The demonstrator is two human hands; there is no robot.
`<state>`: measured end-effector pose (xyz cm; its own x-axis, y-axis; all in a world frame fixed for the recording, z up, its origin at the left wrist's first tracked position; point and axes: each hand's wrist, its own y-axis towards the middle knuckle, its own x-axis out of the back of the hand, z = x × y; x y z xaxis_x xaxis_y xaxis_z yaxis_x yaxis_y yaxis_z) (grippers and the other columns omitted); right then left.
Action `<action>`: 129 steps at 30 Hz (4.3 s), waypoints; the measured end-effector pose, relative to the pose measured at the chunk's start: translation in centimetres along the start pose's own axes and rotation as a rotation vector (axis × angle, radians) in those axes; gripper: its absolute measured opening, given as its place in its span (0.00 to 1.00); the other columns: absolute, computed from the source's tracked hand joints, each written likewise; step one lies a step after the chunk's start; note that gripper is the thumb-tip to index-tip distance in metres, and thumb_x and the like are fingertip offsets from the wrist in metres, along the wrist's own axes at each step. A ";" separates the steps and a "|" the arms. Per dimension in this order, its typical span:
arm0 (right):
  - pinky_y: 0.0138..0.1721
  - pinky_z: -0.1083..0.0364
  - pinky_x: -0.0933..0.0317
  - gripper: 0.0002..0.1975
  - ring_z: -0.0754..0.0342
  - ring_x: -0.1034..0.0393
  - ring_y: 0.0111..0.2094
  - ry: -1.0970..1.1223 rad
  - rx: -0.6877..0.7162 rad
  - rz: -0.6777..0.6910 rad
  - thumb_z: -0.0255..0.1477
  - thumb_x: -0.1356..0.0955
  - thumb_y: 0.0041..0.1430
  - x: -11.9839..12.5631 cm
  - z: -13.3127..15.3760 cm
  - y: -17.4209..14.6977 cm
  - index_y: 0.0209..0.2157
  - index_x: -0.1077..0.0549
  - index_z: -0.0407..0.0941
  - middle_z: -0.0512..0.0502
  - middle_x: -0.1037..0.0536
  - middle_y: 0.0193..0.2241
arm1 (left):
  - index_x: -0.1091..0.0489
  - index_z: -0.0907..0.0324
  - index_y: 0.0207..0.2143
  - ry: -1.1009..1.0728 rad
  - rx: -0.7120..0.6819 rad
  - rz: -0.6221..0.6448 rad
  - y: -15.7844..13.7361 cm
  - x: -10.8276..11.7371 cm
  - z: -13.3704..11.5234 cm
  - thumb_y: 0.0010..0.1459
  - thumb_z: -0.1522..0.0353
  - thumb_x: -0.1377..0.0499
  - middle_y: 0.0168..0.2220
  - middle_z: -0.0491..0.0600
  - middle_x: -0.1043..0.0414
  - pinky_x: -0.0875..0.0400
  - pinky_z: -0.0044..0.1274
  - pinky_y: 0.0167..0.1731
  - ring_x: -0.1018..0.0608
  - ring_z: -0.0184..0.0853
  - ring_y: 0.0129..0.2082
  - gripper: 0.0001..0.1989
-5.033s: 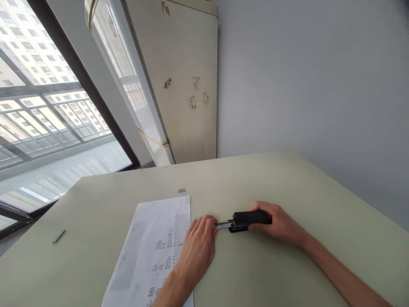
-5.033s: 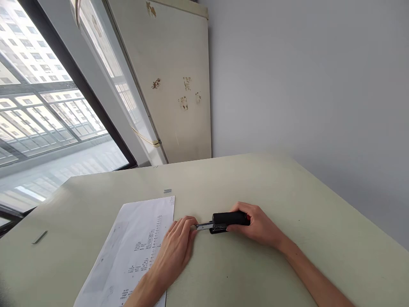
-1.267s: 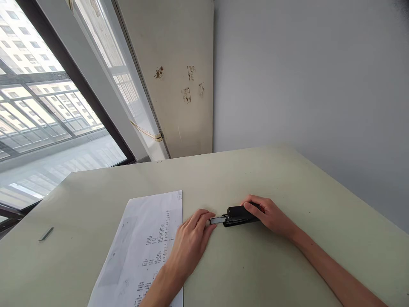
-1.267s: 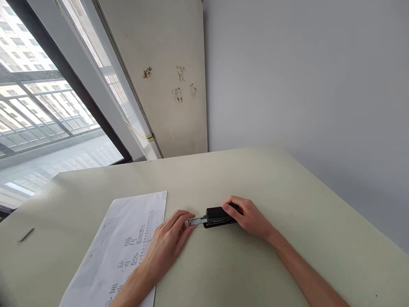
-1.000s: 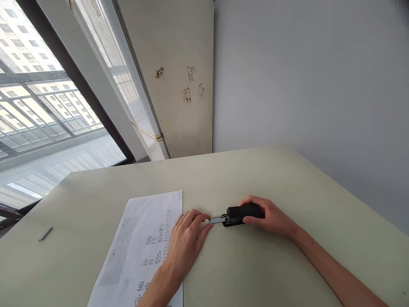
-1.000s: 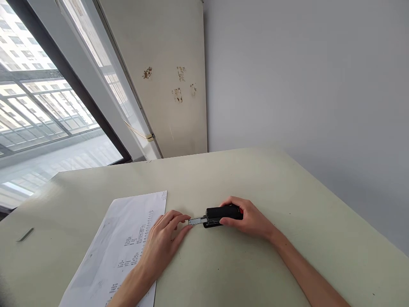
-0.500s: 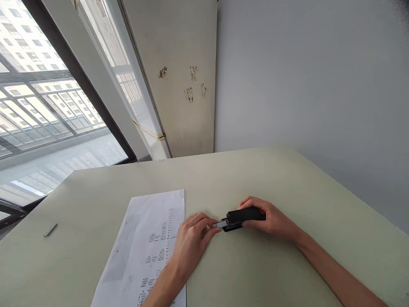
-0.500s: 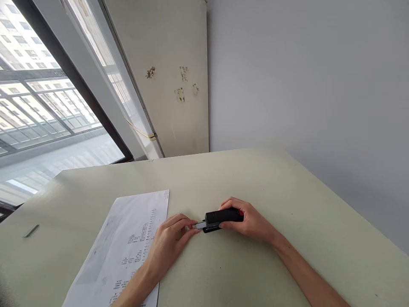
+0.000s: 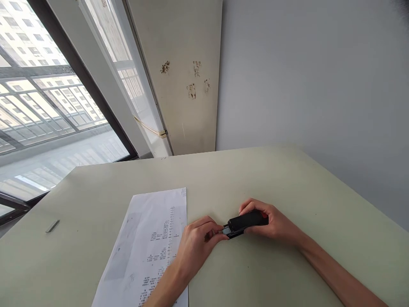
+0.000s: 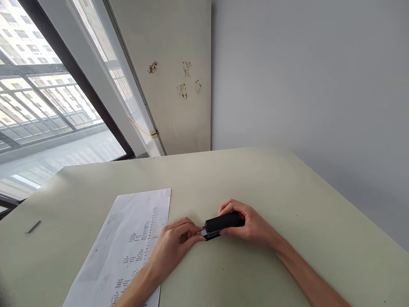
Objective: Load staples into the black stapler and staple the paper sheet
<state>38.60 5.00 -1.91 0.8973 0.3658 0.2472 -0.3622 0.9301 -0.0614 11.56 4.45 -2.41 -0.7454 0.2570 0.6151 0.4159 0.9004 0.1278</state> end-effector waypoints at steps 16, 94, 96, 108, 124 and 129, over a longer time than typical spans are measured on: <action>0.37 0.55 0.41 0.13 0.53 0.31 0.37 0.005 0.016 0.145 0.30 0.20 0.51 -1.0 0.3 -0.5 0.38 0.22 0.50 0.49 0.27 0.48 | 0.22 0.56 0.29 -0.028 -0.225 0.097 -0.1 0.1 1.0 0.58 0.60 0.28 0.28 0.40 0.25 0.39 0.20 0.25 0.30 0.25 0.24 0.11; 0.36 0.53 0.35 0.19 0.50 0.28 0.36 -0.039 -0.039 -0.071 0.45 0.22 0.54 -1.5 -1.0 -0.1 0.42 0.23 0.50 0.49 0.20 0.38 | 0.46 0.65 0.74 0.802 0.392 -0.178 -1.2 8.9 9.2 0.71 0.48 0.60 0.77 0.58 0.55 0.58 0.46 0.73 0.55 0.54 0.77 0.39; 0.36 0.53 0.35 0.19 0.50 0.28 0.36 -0.032 -0.046 -0.072 0.45 0.22 0.54 -1.6 -1.0 -0.1 0.42 0.23 0.49 0.49 0.20 0.39 | 0.46 0.65 0.73 0.823 0.330 -0.197 -1.5 7.2 8.3 0.73 0.49 0.61 0.76 0.59 0.53 0.57 0.46 0.73 0.54 0.54 0.76 0.39; 0.36 0.53 0.35 0.20 0.49 0.27 0.36 -0.056 -0.074 -0.100 0.46 0.22 0.53 -1.8 -0.4 -0.4 0.41 0.24 0.50 0.50 0.20 0.36 | 0.49 0.69 0.74 0.855 0.228 -0.146 -4.4 3.3 4.8 0.74 0.49 0.61 0.76 0.62 0.56 0.54 0.49 0.72 0.56 0.55 0.76 0.39; 0.35 0.54 0.36 0.17 0.50 0.28 0.35 -0.084 -0.079 -0.126 0.45 0.22 0.53 -2.0 0.0 -0.5 0.40 0.22 0.50 0.51 0.20 0.35 | 0.31 0.60 0.52 0.772 -0.112 -0.262 -0.3 1.7 2.2 0.72 0.58 0.45 0.53 0.57 0.28 0.42 0.47 0.68 0.29 0.50 0.59 0.15; 0.36 0.54 0.35 0.18 0.50 0.27 0.36 -0.073 -0.099 -0.120 0.45 0.22 0.53 -2.0 0.0 -0.6 0.40 0.22 0.50 0.51 0.20 0.35 | 0.34 0.58 0.42 0.686 -0.092 -0.288 1.0 1.0 2.5 0.72 0.60 0.45 0.45 0.56 0.32 0.29 0.42 0.53 0.29 0.47 0.48 0.11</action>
<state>37.05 3.75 -2.37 0.9107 0.2519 0.3274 -0.2239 0.9671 -0.1210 9.94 6.47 -3.58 -0.3515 -0.2885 0.8906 0.3178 0.8581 0.4034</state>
